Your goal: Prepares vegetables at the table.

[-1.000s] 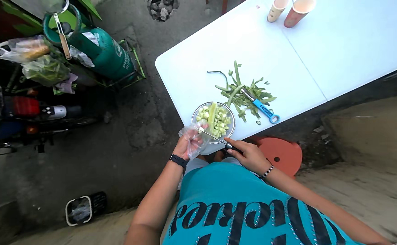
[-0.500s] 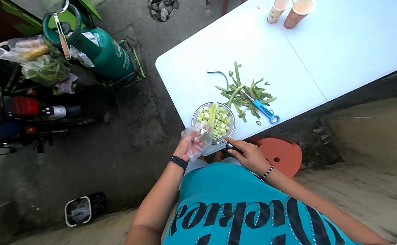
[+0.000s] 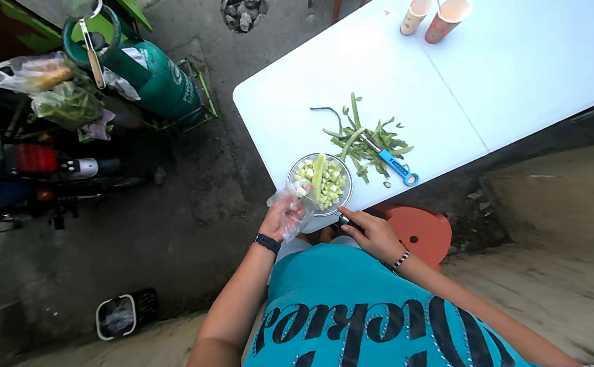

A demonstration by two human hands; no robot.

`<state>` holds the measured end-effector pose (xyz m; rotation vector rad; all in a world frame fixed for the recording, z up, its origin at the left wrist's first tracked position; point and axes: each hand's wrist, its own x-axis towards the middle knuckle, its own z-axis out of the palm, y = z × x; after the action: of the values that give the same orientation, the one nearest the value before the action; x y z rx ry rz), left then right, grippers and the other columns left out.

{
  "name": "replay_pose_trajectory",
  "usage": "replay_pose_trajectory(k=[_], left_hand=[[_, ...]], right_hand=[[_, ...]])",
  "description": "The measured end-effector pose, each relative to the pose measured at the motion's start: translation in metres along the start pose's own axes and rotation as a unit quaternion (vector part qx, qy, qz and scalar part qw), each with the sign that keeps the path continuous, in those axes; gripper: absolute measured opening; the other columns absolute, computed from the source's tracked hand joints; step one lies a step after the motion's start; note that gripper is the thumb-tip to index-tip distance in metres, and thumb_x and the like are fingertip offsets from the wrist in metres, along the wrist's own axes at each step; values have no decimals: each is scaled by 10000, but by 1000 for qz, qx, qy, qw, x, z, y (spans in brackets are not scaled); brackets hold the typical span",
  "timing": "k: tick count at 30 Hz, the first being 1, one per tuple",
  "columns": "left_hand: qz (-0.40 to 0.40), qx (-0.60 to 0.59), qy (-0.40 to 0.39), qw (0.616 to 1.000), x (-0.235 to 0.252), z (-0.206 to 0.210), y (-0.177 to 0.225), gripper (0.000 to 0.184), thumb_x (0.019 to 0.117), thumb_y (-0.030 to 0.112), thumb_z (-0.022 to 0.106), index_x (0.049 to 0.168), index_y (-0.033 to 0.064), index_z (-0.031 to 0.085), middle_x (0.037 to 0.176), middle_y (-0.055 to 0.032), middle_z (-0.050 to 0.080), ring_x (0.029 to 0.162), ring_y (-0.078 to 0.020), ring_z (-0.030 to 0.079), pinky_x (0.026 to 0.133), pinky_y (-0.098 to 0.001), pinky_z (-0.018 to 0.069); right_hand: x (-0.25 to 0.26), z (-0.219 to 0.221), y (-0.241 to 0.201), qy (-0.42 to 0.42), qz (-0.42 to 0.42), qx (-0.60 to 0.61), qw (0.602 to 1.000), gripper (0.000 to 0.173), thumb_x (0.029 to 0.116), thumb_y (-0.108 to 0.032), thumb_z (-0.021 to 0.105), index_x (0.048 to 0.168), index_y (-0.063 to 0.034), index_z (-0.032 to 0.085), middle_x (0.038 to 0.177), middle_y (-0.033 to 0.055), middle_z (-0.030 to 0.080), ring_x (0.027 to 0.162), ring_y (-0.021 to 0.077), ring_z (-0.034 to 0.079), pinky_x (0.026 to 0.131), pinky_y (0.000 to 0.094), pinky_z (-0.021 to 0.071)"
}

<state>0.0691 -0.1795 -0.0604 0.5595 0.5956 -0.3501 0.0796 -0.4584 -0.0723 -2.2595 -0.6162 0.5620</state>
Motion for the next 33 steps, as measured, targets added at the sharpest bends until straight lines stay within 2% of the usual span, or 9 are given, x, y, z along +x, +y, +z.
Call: replay_pose_trajectory(k=[3,6,10,12,18,23,29,32,33], left_hand=[[27,49,7,998,0,1,-1,253,1000,80,504,1228,98,612,830,-42,660,581,-74,565,587,-233,535],[45,67,13,997,0,1,-1,302,980,87,574,1280,104,601,1004,-81,697,606,-69,561,581,-226,521],[59,97,33,993,0,5,0,265,997,87,559,1257,84,608,903,-68,675,590,-73,555,567,-231,520],[63,100,44,992,0,6,0,237,1004,76,546,1234,76,606,906,-71,675,591,-75,551,567,-235,516],[67,116,43,990,1,8,1,270,1008,49,529,1262,85,612,986,-87,691,592,-71,546,560,-228,503],[72,135,47,987,1,10,3,279,1009,49,536,1275,77,615,976,-78,694,597,-68,556,567,-223,511],[57,138,85,985,1,14,3,215,1011,40,533,1210,60,612,790,-61,645,563,-91,554,554,-242,519],[51,143,95,984,2,16,3,230,1017,31,523,1231,52,603,827,-70,650,564,-89,548,539,-233,508],[48,146,98,983,3,16,3,243,1019,29,527,1250,51,598,878,-82,666,574,-89,553,539,-232,508]], right_hand=[[0,-1,-2,3,1,3,1000,474,1071,-450,465,1491,-255,563,1057,115,715,913,269,699,792,492,568],[0,-2,-4,2,2,7,1000,474,1072,-447,467,1491,-249,564,1064,115,718,922,268,701,799,492,567],[0,-1,-6,13,-6,7,1000,466,1073,-438,467,1485,-247,570,1051,110,716,900,259,698,780,480,568],[0,-2,-6,18,-8,6,1000,466,1072,-439,468,1484,-248,571,1036,107,713,887,253,694,769,473,567],[2,-4,-10,21,-4,-3,1000,460,1075,-436,461,1482,-252,571,1044,110,713,891,263,699,775,484,570],[3,-4,-11,28,0,-15,999,461,1073,-434,463,1474,-238,579,1037,115,716,884,275,703,764,496,573],[6,-5,-12,-10,25,-16,1000,470,1075,-422,460,1497,-237,554,1093,127,719,933,301,709,800,525,566],[8,-1,-11,-21,41,-15,999,469,1073,-415,468,1498,-233,552,1135,129,720,979,315,711,833,538,564],[9,0,-10,-28,48,-12,998,474,1073,-418,466,1501,-231,549,1156,130,720,1005,316,710,855,541,560]])
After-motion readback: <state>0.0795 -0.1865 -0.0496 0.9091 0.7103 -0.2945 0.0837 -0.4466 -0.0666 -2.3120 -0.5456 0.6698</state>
